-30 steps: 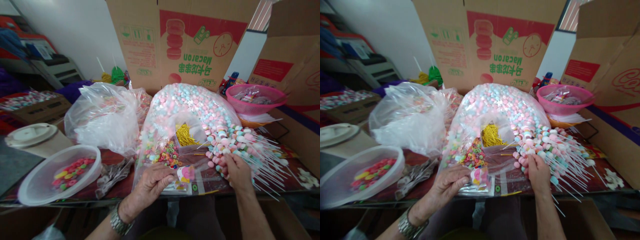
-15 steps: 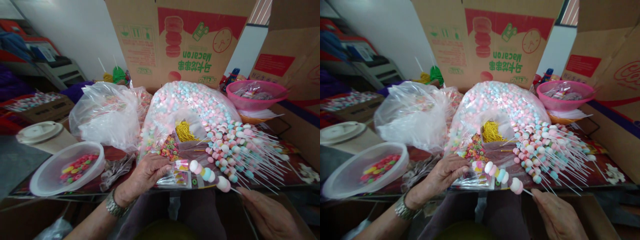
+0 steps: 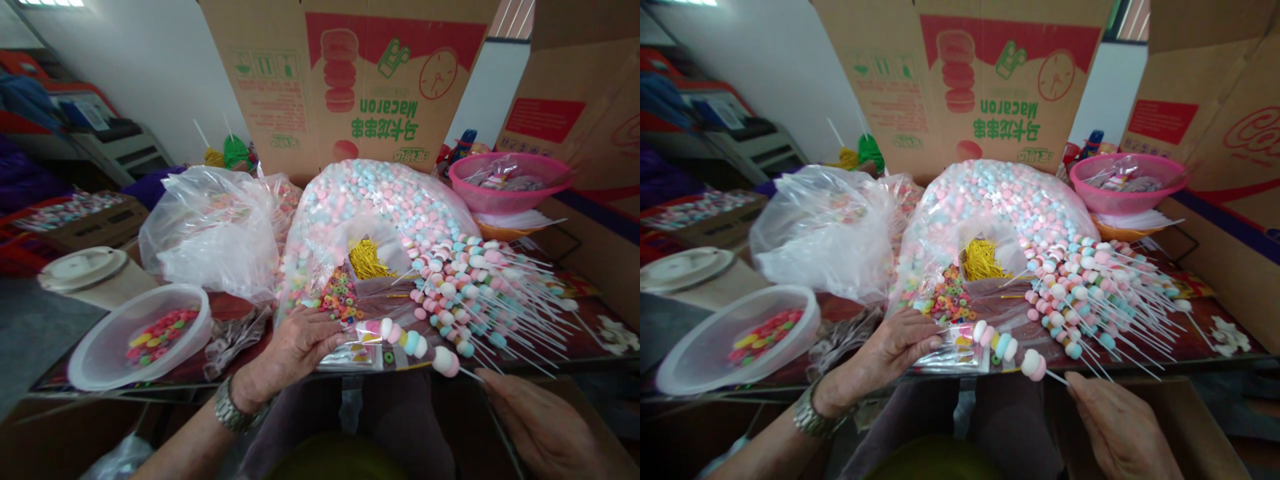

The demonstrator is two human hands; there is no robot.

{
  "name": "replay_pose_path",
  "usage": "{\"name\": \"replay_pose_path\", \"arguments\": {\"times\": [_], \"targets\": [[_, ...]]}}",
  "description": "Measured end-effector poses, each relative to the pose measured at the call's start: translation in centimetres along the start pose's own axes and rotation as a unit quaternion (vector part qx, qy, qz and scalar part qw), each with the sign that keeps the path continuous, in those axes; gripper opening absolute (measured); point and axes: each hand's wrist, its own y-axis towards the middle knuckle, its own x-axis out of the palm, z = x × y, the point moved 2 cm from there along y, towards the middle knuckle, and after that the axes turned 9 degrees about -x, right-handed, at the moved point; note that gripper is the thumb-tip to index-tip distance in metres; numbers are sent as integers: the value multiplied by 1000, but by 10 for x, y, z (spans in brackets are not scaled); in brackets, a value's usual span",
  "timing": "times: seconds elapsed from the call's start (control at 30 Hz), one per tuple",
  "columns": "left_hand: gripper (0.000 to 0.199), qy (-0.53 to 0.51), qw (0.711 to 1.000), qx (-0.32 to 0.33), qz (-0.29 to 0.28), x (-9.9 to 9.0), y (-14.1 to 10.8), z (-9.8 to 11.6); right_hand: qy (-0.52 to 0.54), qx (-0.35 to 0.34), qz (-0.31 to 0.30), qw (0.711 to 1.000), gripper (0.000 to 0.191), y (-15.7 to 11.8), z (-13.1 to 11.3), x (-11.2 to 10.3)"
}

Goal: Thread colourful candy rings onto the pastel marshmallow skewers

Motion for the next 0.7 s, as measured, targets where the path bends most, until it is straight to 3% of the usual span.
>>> {"name": "replay_pose_path", "arguments": {"times": [0.2, 0.27, 0.43, 0.57, 0.63, 0.7], "targets": [[25, 49, 999, 17, -15, -4, 3, 0, 20, -114, 0, 993, 22, 20, -13, -8], [26, 74, 996, 39, -21, -3, 7, 3, 14, -121, -7, 993, 21, 22, -15, -7], [25, 105, 989, 100, -30, 5, 19, 6, 80, 2, -45, 996, 23, 12, -8, 20], [22, 106, 989, 98, -28, 11, 29, -5, 206, 132, -126, 961, 24, 6, -8, 44], [24, 97, 993, 59, 28, 17, 29, -12, 262, 191, -134, 936, 29, 4, -11, 54], [52, 51, 987, -29, 148, 25, 22, -17, 315, 241, -118, 910, 34, 1, -17, 67]]}}
